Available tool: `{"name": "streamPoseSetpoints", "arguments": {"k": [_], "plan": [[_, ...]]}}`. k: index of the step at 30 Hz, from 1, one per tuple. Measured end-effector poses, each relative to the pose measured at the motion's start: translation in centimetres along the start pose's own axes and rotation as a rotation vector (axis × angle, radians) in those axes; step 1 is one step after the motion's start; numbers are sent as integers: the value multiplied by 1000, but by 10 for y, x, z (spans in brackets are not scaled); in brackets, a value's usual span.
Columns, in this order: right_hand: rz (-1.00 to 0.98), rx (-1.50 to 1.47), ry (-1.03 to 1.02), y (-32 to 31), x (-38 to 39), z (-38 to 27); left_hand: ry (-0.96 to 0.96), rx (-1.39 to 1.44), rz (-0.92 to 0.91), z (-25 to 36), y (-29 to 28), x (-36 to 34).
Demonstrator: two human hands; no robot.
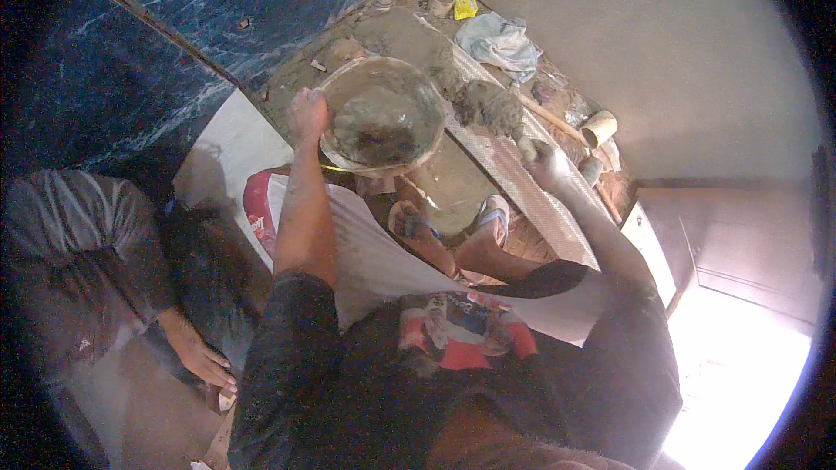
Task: The person applies mortar to a tile using a trowel. They scoop mortar from a bucket and spread it evenly across the back of the tile while sitting on the floor.
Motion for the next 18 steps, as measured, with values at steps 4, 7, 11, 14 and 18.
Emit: {"name": "streamPoseSetpoints", "arguments": {"k": [4,7,11,14,18], "plan": [[48,324,-122,39,-2,28,-44,-5,90,0,-5,-2],[75,182,27,39,-6,37,-67,18,49,1,-10,2],[207,67,-43,27,4,26,-100,26,-23,12,-19,0],[114,241,-48,-3,1,-34,-101,-11,61,-3,-15,-1],[-115,308,29,8,-8,3,-231,71,-63,4,-8,3]]}}
Point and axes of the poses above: each hand's wrist, its own x-axis away from the middle knuckle, its own y-axis out of the palm, z = x × y, the point moved 5 cm from there along -x, towards the middle knuckle, and after that the axes turned 14 degrees about z, right-handed, at the moved point
